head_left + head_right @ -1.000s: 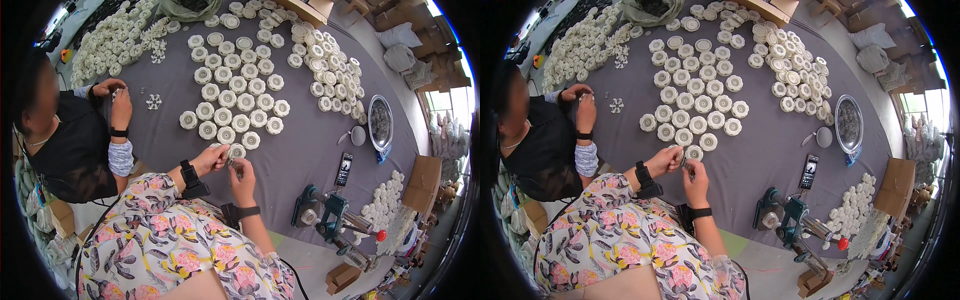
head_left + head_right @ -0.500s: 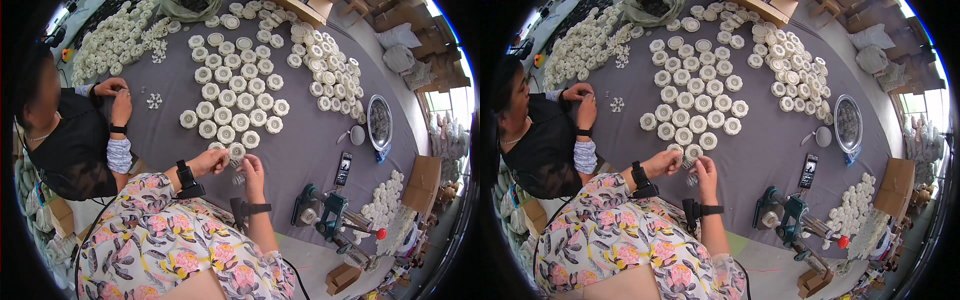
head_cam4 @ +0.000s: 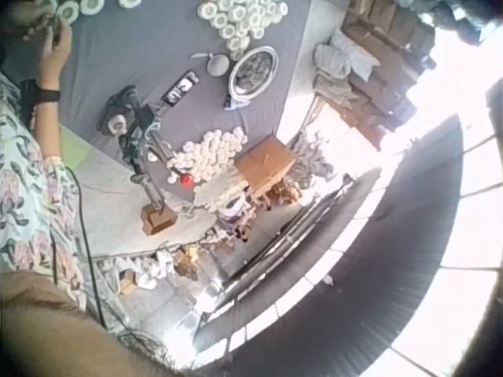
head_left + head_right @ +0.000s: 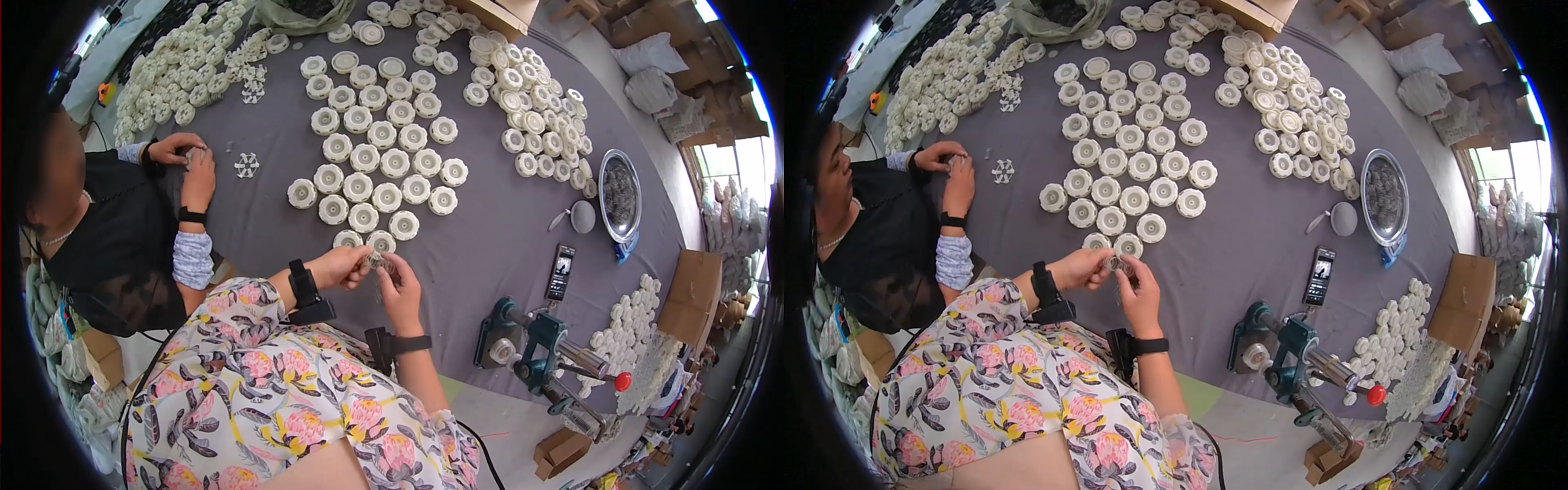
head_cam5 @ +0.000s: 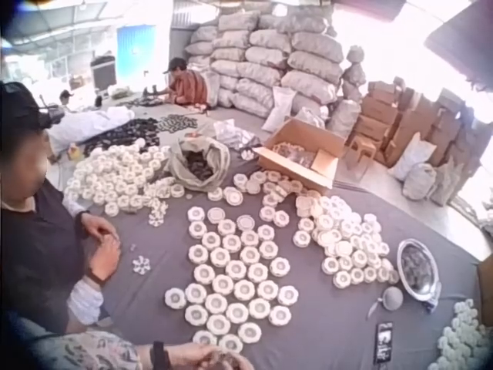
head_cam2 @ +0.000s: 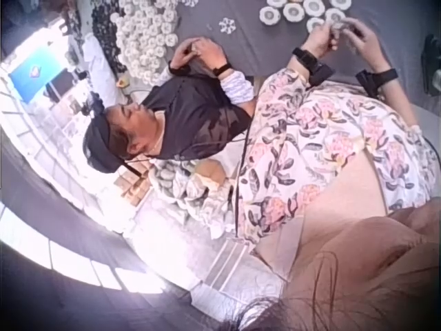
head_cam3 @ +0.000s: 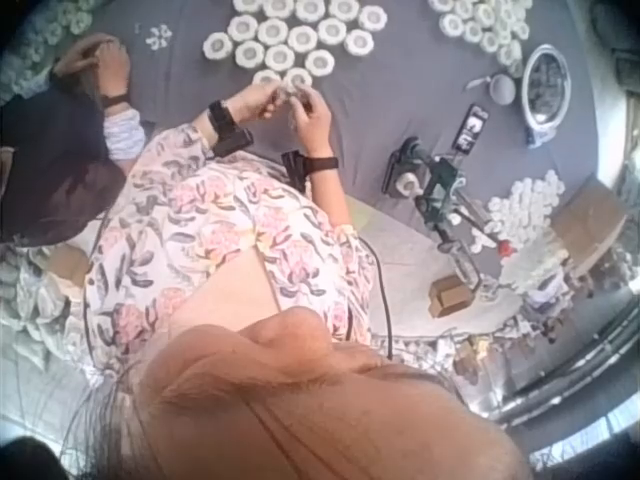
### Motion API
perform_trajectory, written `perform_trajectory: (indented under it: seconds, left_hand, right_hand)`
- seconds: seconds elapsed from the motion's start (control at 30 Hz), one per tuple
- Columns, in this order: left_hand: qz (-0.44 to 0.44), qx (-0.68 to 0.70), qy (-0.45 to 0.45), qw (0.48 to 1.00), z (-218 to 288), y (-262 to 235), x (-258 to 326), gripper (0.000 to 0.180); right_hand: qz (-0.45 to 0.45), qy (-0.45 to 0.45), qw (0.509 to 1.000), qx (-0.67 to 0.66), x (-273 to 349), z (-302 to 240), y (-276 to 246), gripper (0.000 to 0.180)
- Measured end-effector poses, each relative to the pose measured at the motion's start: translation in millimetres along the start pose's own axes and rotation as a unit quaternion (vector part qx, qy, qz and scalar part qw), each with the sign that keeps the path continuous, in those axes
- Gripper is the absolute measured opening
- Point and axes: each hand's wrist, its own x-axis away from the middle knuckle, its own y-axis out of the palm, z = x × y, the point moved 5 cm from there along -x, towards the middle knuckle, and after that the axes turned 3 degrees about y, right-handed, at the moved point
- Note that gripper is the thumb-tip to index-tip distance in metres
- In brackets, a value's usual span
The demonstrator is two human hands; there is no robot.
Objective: The recorder and a co-worker are assembling small circular plastic/metal components at a large table.
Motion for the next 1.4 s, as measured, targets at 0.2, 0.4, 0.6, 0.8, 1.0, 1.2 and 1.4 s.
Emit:
perform_trajectory:
  seconds: [0.2, 0.4, 0.6, 0.8, 1.0, 1.2, 1.4]
  left_hand:
    - [0.061, -0.106, 0.335, 0.934, 31, 35, 30, 0.024]
    - [-0.029, 0.098, 0.041, 0.994, 6, 5, 11, 0.022]
    - [0.078, -0.054, -0.016, 0.995, 11, 7, 11, 0.042]
    - [-0.273, 0.111, -0.184, 0.938, 7, 31, 8, 0.045]
    - [0.209, -0.226, 0.195, 0.931, 45, -29, -9, 0.029]
    - [0.303, -0.635, 0.374, 0.604, 79, -26, -11, 0.032]
    - [0.092, -0.436, 0.353, 0.823, 68, 22, 6, 0.033]
  right_hand:
    - [0.003, 0.104, 0.991, -0.084, 0, 16, -3, 0.023]
    - [0.012, -0.063, 0.992, 0.111, -3, -10, -6, 0.02]
    - [0.016, -0.162, 0.963, 0.215, 2, -22, -4, 0.02]
    - [0.134, -0.057, 0.976, 0.161, 1, -3, -29, 0.022]
    - [0.125, 0.093, 0.987, 0.026, -4, 17, -40, 0.023]
    - [0.086, 0.141, 0.977, -0.131, 0, 36, -15, 0.021]
    - [0.061, 0.222, 0.94, -0.25, -3, 46, -7, 0.018]
